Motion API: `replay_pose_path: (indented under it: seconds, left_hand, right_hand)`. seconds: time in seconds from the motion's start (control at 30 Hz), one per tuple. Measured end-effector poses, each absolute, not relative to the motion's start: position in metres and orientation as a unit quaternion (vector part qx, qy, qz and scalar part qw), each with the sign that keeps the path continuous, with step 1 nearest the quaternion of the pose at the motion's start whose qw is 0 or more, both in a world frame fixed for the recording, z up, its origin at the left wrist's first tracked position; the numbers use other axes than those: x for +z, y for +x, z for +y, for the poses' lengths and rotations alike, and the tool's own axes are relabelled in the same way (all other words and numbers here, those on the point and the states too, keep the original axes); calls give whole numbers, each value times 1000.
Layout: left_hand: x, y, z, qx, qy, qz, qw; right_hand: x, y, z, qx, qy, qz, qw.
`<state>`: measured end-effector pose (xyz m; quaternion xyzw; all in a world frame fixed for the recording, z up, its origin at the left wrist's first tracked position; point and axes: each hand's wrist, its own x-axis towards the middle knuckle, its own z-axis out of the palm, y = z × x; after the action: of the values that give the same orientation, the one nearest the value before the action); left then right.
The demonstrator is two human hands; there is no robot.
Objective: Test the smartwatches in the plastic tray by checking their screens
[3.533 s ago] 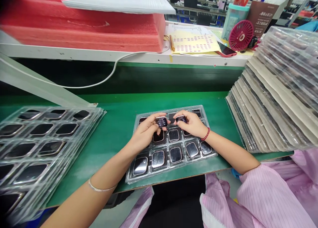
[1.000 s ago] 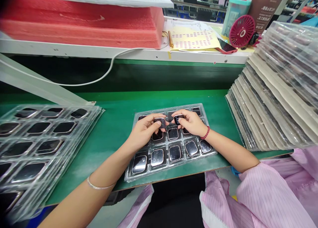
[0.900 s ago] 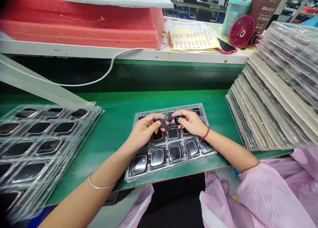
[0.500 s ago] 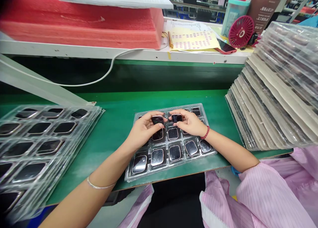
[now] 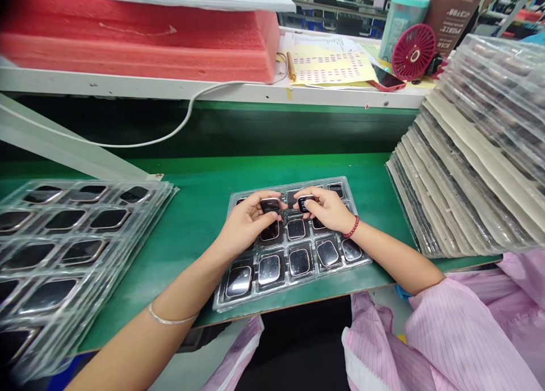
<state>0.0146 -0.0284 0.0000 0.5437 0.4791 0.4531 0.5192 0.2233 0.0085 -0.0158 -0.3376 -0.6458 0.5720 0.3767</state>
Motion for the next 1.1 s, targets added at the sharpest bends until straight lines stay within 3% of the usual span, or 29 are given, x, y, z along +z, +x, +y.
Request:
replay_pose_path:
  seconds: [1.1]
  left_hand:
    - [-1,12,-28,461,539,481,516]
  right_hand:
    - [-17,226,10,553,-306,-684,363]
